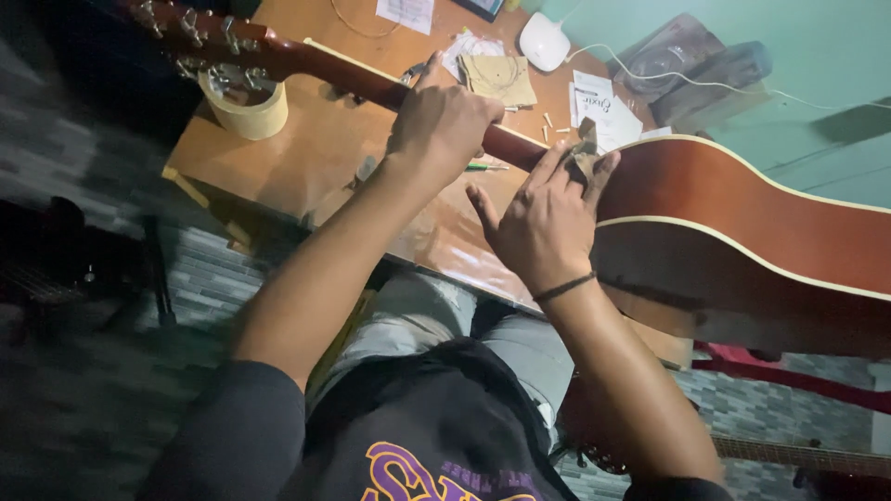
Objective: The person cleans the body of an acoustic guitar using a cloth. They wipe the top, sides, and back of the guitar body, occasionally adjusting their grip and the cloth. The guitar is held over a wooden desk during the process.
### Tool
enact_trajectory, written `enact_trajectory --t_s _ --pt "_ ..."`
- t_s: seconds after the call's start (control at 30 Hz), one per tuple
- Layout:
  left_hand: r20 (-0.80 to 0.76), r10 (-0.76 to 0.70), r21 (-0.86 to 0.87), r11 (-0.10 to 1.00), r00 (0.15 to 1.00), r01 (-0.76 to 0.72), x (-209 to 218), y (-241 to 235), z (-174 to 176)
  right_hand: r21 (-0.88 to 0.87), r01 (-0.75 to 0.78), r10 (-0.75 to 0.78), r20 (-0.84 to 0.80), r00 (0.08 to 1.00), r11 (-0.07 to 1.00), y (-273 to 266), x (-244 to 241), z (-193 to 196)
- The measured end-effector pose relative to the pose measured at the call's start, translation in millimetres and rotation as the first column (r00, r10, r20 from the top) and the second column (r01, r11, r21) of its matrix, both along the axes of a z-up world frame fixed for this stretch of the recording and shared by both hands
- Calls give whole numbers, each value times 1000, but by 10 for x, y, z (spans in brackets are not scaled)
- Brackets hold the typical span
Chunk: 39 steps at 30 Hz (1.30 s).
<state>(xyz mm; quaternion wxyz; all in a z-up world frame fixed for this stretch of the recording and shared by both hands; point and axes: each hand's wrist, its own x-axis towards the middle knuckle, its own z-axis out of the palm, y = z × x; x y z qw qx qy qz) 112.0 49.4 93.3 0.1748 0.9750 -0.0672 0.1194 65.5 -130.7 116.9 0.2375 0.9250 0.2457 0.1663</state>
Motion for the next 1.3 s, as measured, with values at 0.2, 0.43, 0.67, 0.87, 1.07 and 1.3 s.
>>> enact_trajectory --t_s 0.2,0.43,0.67,0.87,1.07,1.3 --pt "-99 -7 -50 999 995 2 -12 -2 77 -43 57 -60 -76 995 997 2 -321 -33" --pt "-73 -26 33 999 997 28 10 -7 79 172 92 -60 -184 981 981 122 -19 8" --pt "-109 -23 -8 1000 994 22 -18 -22 140 -482 102 -58 106 993 870 -131 -430 433" --pt "-104 12 11 1000 995 -11 -47 -6 130 -529 6 74 130 989 849 -225 -555 658" --pt "-106 -7 21 1000 994 10 -3 -8 113 -572 144 -151 35 988 808 -29 -62 428" --pt "-100 -5 3 1000 995 5 -23 12 96 -498 -125 196 92 976 858 -372 -622 762"
